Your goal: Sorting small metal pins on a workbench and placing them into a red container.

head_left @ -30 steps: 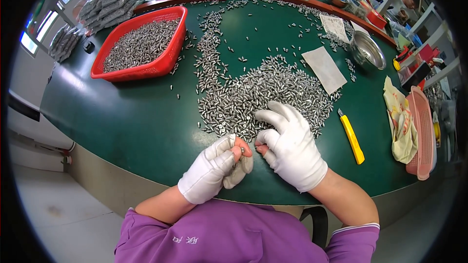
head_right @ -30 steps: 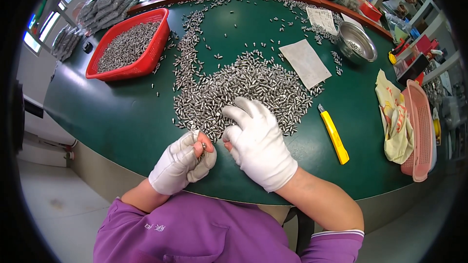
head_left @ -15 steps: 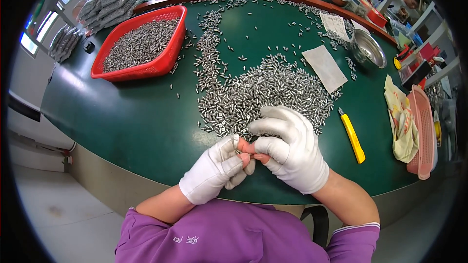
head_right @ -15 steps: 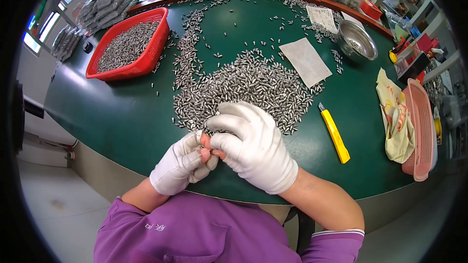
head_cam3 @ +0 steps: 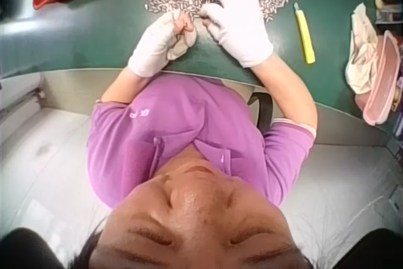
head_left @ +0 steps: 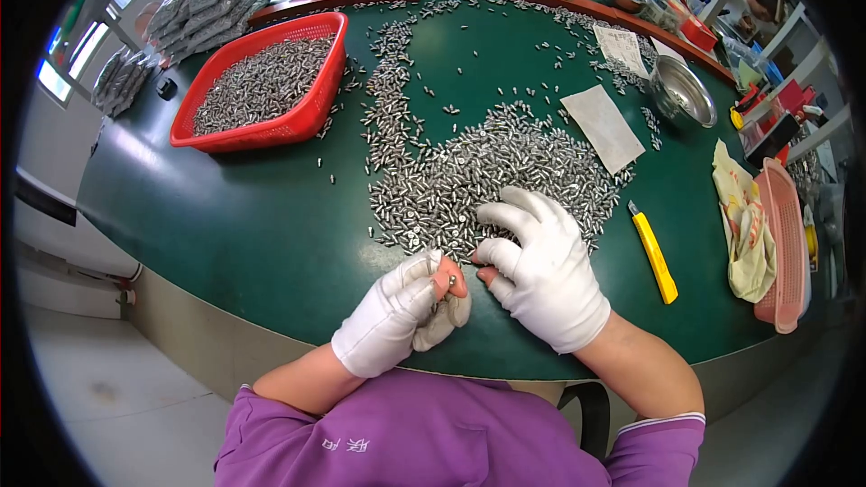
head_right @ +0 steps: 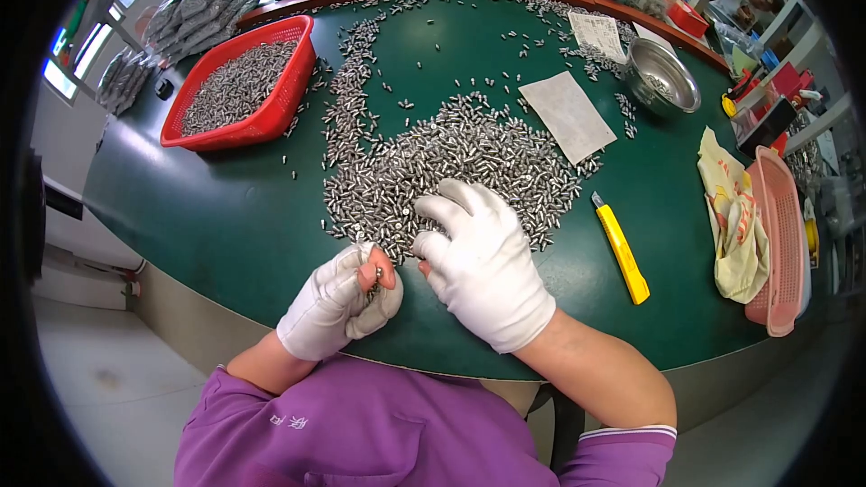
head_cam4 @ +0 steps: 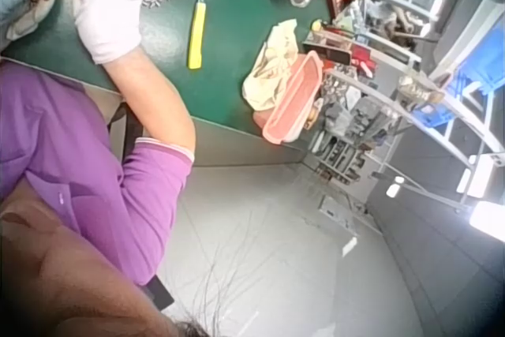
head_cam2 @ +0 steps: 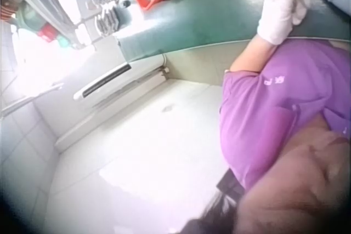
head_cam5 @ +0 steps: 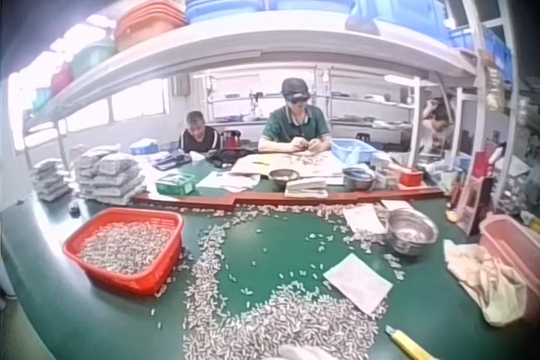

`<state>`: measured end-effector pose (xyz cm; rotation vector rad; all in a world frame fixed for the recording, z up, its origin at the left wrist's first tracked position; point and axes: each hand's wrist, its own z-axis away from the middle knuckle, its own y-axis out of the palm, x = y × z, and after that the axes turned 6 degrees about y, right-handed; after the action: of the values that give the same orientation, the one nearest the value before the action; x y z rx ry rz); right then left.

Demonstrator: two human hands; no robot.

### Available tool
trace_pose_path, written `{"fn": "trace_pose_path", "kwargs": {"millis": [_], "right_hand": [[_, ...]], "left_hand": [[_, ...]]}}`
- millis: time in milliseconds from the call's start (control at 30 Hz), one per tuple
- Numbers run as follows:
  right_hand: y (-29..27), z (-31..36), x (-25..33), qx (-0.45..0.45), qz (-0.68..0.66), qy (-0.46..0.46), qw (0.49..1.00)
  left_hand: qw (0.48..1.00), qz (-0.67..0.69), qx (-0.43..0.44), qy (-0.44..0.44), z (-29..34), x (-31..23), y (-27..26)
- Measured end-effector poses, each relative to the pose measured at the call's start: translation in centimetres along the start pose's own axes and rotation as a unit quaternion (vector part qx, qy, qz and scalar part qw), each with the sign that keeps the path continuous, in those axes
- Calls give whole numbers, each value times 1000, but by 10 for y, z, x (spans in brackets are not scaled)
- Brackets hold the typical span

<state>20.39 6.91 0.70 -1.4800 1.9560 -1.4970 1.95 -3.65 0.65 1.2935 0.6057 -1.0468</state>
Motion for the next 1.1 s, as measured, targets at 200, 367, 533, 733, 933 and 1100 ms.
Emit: {"fn": "trace_pose_path", "kwargs": {"millis": [200, 367, 533, 733, 933, 1100], "right_hand": [[1, 1, -1, -6, 14, -2, 1000], [0, 0, 0, -8, 9, 11, 1000], [2, 3, -2, -3, 16, 12, 1000], [-4, 3, 4, -43, -120, -5, 992], [-1, -4, 0, -26, -228, -52, 972], [-3, -2, -2, -29, -222, -1, 975]], "left_hand": [[1000, 5, -8, -9, 0, 0, 0], [1000, 12, -2, 3, 0, 1, 0], [1000, 11, 9, 17, -2, 3, 1], [1000, 13, 26, -9, -3, 0, -1], [999, 7, 8, -43, -1, 0, 4], [999, -9, 3, -31, -1, 1, 0]]}}
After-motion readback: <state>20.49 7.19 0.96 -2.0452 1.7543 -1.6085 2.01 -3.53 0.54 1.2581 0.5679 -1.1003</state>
